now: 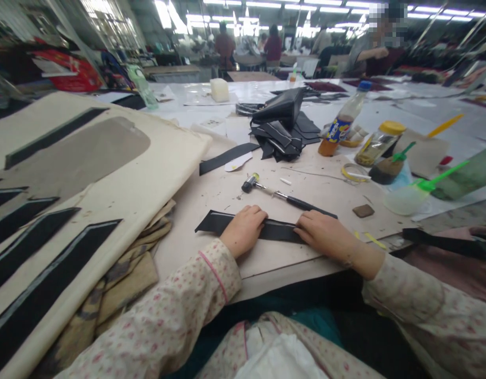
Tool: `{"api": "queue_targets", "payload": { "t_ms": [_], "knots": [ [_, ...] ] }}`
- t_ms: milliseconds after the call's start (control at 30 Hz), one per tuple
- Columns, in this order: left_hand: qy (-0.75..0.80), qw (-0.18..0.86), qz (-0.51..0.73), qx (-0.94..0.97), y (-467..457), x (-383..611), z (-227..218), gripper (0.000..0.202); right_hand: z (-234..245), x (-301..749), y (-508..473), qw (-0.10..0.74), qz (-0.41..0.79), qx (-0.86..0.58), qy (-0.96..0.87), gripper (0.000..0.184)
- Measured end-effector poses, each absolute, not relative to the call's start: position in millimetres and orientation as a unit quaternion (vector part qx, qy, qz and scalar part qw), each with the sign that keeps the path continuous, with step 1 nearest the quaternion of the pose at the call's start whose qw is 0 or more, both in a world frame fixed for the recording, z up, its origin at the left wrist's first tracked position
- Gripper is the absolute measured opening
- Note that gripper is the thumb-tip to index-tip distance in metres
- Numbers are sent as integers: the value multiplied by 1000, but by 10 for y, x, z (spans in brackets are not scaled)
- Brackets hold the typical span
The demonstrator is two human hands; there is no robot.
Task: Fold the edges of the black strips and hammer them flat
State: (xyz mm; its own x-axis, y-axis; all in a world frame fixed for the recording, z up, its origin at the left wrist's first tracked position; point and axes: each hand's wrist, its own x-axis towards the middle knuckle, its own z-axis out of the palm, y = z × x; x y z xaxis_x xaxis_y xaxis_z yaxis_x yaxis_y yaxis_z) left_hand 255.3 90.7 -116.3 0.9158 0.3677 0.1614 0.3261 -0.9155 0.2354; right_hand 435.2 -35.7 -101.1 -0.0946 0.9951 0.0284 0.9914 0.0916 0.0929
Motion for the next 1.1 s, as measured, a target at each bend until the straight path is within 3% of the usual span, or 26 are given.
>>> {"api": "queue_targets", "payload": {
  "t_ms": [167,367,767,1100],
  "knots": [
    [177,95,103,974,918,2498,-1164,23,-1062,4318,-250,-48,-11,681,730,15],
    [142,81,83,983,879,2514,-1152,29,-1088,4148,-158,-108,-55,638,761,35],
    [89,3,38,995,793,2475,-1156,25,-1135,3882,-189,1,46,635,771,26],
    [142,9,68,987,884,2321,-1153,25,-1097,3966,-284,21,82,668,739,19]
  ]
}}
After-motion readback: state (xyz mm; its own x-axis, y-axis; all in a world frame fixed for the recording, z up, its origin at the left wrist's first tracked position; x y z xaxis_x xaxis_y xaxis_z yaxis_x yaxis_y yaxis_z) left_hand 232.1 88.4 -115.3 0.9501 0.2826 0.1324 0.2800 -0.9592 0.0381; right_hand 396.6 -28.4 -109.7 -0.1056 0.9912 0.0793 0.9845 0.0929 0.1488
